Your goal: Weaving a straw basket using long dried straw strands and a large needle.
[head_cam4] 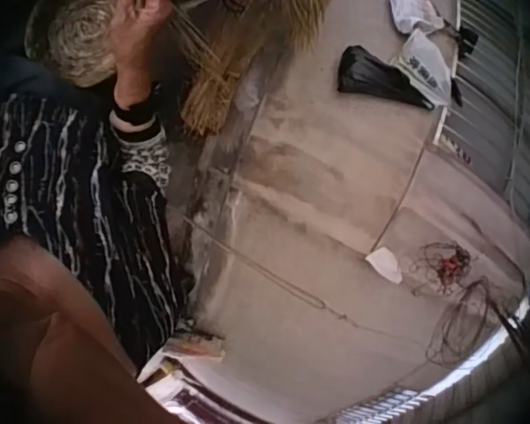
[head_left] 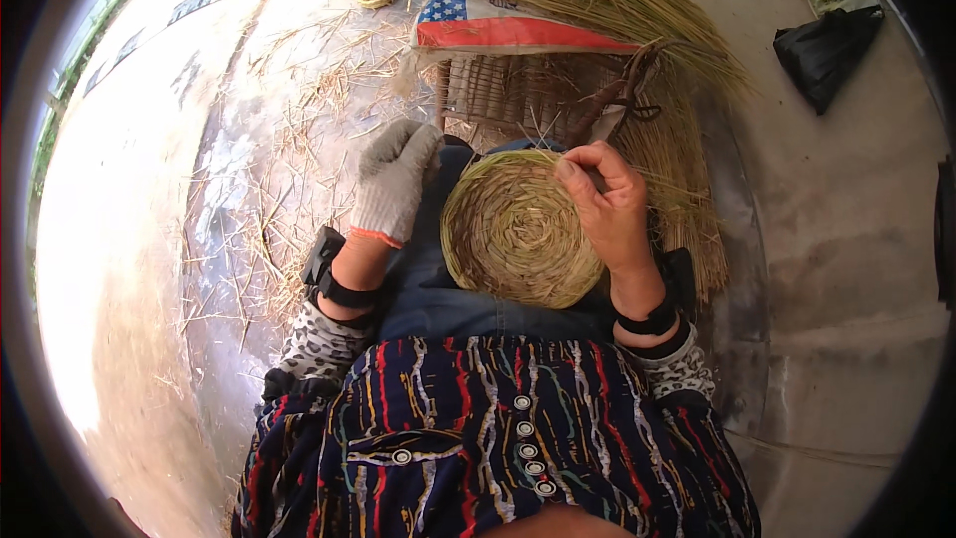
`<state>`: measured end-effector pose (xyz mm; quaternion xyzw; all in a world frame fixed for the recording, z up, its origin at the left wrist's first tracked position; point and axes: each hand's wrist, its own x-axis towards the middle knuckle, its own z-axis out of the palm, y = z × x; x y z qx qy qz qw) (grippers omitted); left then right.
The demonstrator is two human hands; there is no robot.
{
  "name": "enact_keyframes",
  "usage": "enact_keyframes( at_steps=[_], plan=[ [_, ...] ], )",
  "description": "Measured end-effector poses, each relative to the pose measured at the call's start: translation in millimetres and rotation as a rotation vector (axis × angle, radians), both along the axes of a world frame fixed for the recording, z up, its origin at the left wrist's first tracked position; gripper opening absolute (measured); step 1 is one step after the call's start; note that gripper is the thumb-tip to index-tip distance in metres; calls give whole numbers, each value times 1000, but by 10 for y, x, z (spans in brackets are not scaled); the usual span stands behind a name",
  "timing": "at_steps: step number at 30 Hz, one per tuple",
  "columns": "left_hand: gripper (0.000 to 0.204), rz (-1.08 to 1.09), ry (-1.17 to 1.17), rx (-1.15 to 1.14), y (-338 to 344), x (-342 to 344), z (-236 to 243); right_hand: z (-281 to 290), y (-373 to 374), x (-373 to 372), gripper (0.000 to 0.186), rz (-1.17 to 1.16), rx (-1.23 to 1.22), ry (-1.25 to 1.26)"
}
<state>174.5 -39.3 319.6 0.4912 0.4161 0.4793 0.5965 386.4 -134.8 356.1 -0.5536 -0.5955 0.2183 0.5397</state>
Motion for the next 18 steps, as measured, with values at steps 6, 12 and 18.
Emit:
enact_keyframes(
  at_steps=[6, 12, 18],
  plan=[
    [17, -4, 210, 308, -41, 100, -164, 36, -68, 50, 4, -24, 3, -100],
    [15, -12, 303, 460, -9, 115, -250, 9, -76, 104, 7, 99, 106, -406],
    [12, -15, 323, 498, -25, 100, -224, 81, -101, 63, 9, 168, 67, -526]
  ],
)
